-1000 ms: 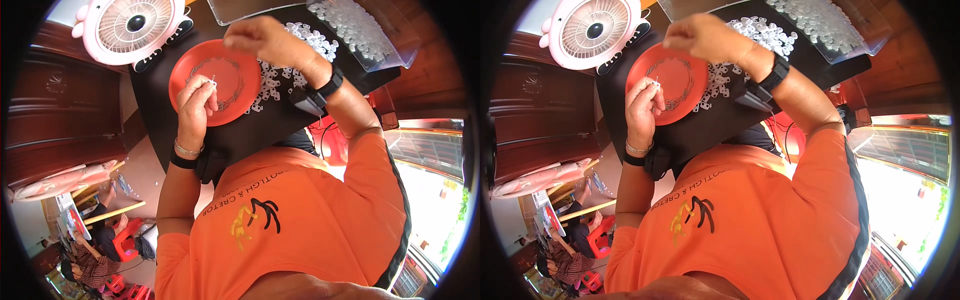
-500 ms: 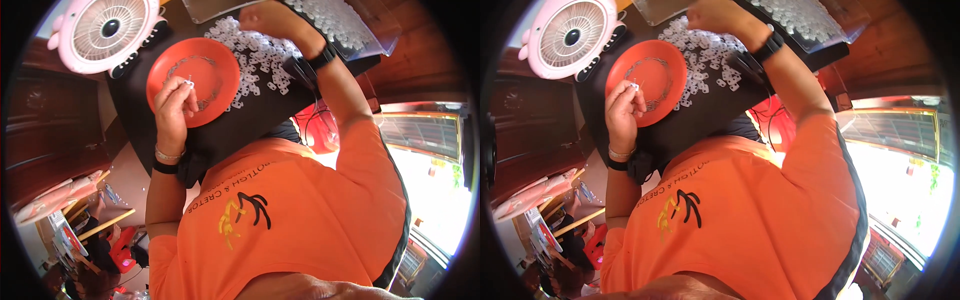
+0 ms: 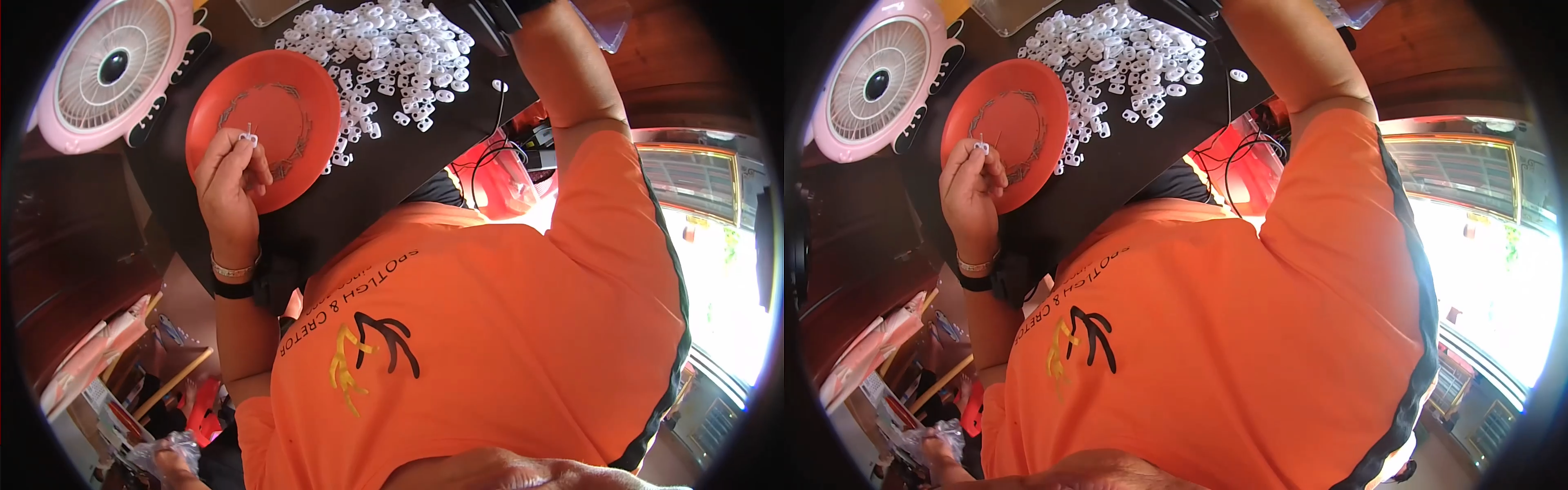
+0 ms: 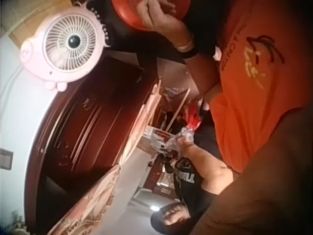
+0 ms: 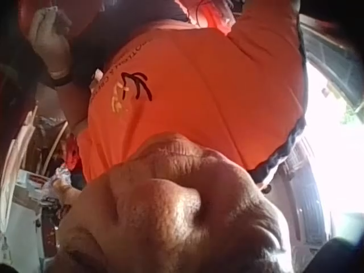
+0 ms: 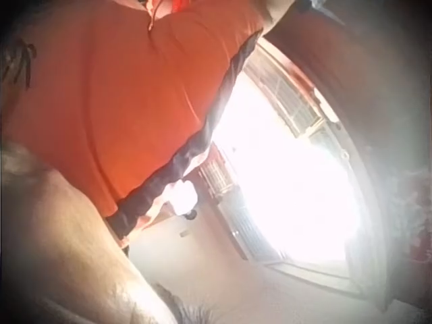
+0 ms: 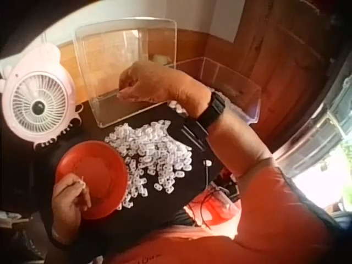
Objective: Manually assembling small white plastic components onto a thin metal wire loop.
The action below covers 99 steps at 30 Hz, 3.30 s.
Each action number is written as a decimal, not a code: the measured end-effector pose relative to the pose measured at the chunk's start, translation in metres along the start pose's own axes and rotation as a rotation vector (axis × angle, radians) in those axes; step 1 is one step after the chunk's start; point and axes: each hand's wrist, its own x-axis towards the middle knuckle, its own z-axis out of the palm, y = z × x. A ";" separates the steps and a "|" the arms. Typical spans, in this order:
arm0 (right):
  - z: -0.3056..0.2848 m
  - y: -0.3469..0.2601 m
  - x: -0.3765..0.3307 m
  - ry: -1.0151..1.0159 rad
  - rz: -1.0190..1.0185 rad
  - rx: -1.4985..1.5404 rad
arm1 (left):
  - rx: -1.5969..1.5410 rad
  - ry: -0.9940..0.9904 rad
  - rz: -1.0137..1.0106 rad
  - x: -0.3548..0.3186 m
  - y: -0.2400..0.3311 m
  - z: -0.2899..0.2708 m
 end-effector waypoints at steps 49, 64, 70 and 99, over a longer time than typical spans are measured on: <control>0.145 -0.107 -0.116 0.132 0.203 1.306 | -0.059 -0.220 0.026 -0.054 0.001 0.022; 0.153 -0.106 -0.108 -0.015 0.167 1.308 | -0.240 -0.128 -0.009 -0.055 0.001 0.014; 0.150 -0.103 -0.110 0.013 0.321 1.438 | -0.103 0.040 0.048 -0.055 0.004 0.020; 0.155 -0.100 -0.121 0.134 0.260 1.449 | 0.084 0.077 -0.015 -0.055 -0.001 0.039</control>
